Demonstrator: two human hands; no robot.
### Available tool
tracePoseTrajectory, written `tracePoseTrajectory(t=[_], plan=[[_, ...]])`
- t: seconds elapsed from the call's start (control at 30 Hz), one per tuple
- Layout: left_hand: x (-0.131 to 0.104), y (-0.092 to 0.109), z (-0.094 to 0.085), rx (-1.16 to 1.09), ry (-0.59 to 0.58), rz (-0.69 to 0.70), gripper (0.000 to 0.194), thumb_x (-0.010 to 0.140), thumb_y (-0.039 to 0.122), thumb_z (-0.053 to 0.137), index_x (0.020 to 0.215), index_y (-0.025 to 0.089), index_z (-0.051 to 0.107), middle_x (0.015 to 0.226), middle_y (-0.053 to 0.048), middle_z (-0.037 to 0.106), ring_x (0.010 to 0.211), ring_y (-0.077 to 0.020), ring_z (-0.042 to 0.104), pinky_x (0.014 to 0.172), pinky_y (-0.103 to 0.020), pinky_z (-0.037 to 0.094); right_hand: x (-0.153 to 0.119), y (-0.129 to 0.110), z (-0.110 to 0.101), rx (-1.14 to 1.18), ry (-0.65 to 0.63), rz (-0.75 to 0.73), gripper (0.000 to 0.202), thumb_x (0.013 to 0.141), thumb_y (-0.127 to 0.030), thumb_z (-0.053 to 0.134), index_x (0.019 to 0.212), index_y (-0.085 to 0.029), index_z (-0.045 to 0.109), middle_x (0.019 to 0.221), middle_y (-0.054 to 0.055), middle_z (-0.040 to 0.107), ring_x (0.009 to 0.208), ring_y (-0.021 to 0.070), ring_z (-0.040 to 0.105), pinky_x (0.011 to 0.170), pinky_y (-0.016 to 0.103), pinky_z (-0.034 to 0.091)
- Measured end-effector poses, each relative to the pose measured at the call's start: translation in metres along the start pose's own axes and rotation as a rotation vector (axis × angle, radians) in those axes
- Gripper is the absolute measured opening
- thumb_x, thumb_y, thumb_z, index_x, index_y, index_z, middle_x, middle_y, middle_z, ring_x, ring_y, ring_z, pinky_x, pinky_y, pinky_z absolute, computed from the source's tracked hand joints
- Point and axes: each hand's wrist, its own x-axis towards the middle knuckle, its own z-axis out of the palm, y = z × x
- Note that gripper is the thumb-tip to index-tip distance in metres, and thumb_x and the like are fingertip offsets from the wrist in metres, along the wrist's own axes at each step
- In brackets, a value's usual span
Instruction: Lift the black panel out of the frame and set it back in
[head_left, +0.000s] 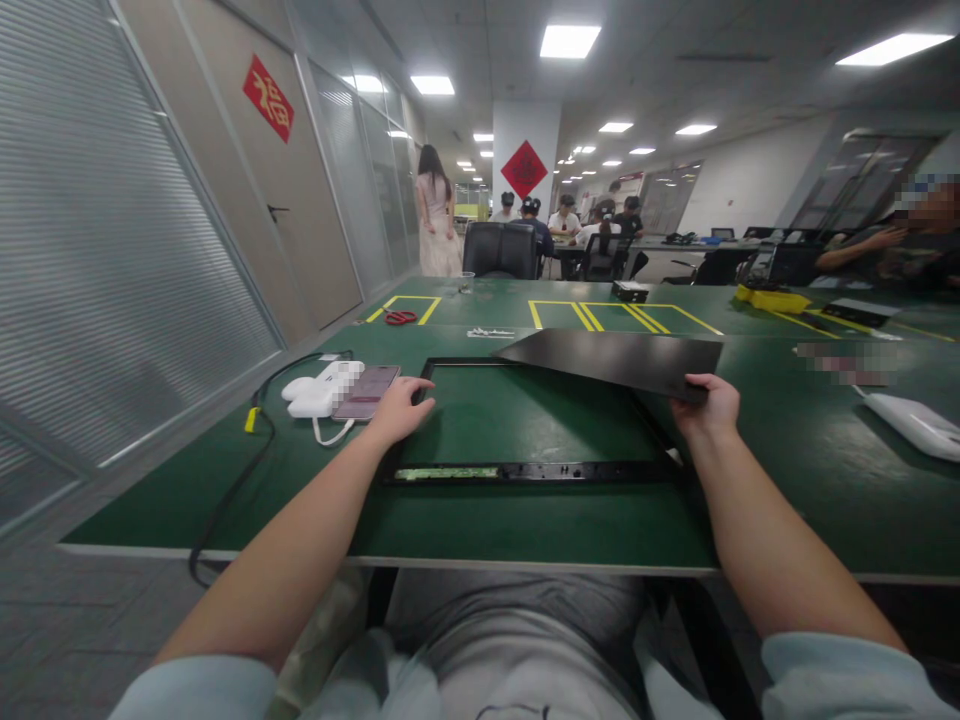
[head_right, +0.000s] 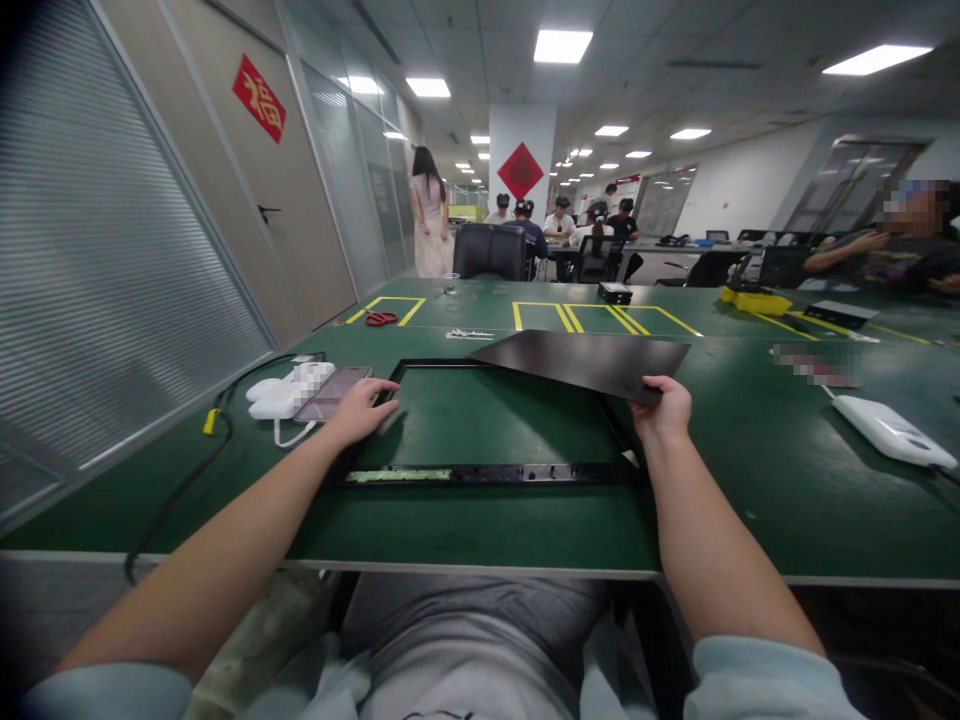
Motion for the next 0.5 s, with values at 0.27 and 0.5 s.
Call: tracePoseTrajectory(t=[0.27,0.5], plan=[[0.003,0.023,-0.010,-1.093,0.163,-0.430,0.021,0.082,0.030,0.070,0.098,0.017,0.069,0.099,-0.010,0.073,0.098,-0.0189,0.070,0.092,-0.027,0.054,0.008,-0.002,-0.011,-0.098,-0.236,-0.029,0.020,0.061,-0.021,0.059,0.080,-0.023,0.058,0.069,0.002,0.061,0.068,0.0213,0.066,0.067,0.037,0.062],[-0.004,0.034,-0.029,-1.360,-0.135,-0.592,0.037,0.097,0.032,0.051,0.116,0.004,0.066,0.082,-0.015,0.074,0.066,-0.0213,0.071,0.059,-0.029,0.059,-0.001,-0.006,-0.012,-0.225,-0.352,0.024,0.037,0.061,-0.028,0.058,0.095,-0.022,0.072,0.074,0.008,0.071,0.087,0.0337,0.072,0.077,0.048,0.060]])
